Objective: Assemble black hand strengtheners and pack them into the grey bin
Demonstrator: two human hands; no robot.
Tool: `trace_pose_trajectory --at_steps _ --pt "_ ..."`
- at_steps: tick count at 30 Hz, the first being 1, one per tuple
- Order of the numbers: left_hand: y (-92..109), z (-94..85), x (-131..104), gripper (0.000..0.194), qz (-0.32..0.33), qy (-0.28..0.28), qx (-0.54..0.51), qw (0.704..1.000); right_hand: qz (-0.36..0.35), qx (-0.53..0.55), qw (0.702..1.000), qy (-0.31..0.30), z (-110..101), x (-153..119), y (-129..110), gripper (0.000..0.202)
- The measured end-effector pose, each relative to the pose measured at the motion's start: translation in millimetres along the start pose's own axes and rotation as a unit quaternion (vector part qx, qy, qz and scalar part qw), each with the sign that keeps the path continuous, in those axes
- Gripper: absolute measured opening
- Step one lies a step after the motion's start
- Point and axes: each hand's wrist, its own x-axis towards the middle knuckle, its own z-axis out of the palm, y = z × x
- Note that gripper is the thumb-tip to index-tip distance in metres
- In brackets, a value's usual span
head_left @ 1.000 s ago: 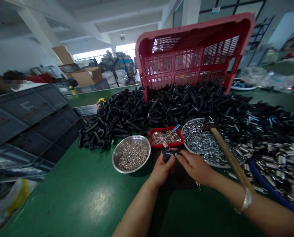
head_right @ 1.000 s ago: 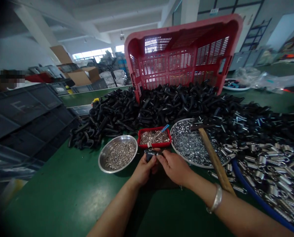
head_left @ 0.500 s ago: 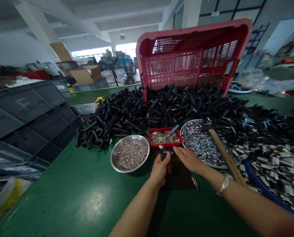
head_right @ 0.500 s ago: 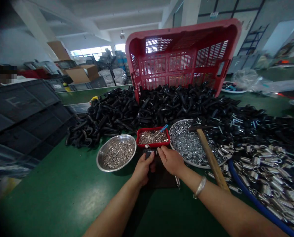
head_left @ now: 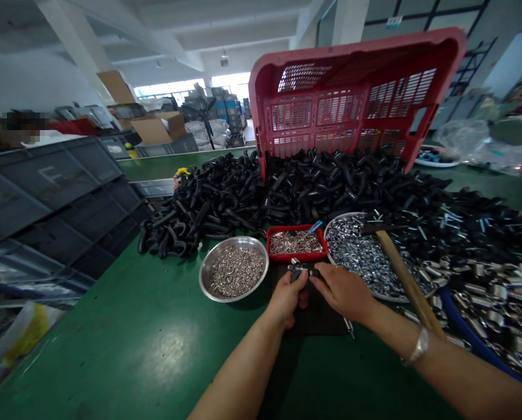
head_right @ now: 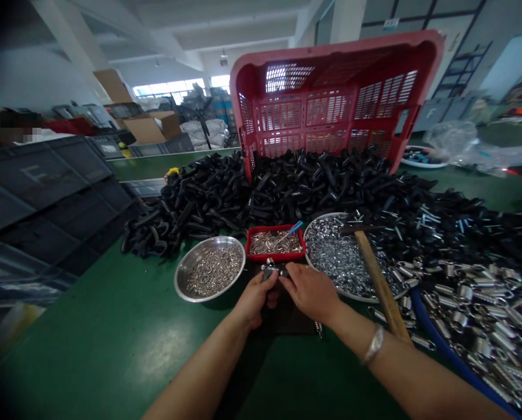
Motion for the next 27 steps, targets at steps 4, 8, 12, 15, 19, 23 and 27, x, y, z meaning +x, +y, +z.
trace_pose_trajectory --at_steps 4,8,12,15,19,23,27 --pt "2 2.9 -2 0.045 0.0 -0.016 0.001 1.0 0.046 0.059 0.995 -0.071 -5 -6 1 0.064" --pt "-2 0.4 -1 0.043 -0.01 -0.008 0.027 1.0 0.068 0.172 0.983 -0.012 2 -10 2 0.047" --pt "-8 -4.8 0 0.046 0.133 0.06 0.243 0.959 0.18 0.318 0.908 -0.203 12 -13 5 0.057" --pt "-8 -8.6 -1 0.043 0.186 0.071 0.384 0.902 0.145 0.259 0.932 -0.208 7 -14 9 0.059" --pt "2 -13.4 1 0.045 0.171 0.011 0.557 0.813 -0.073 -0.022 0.997 0.019 -10 -8 17 0.034" --pt "13 -13.2 9 0.054 0.175 -0.028 0.718 0.673 -0.207 -0.138 0.967 -0.053 -9 7 29 0.038" --pt "18 -7.8 6 0.061 0.216 -0.006 0.796 0.565 -0.181 -0.208 0.959 -0.067 3 13 35 0.025"
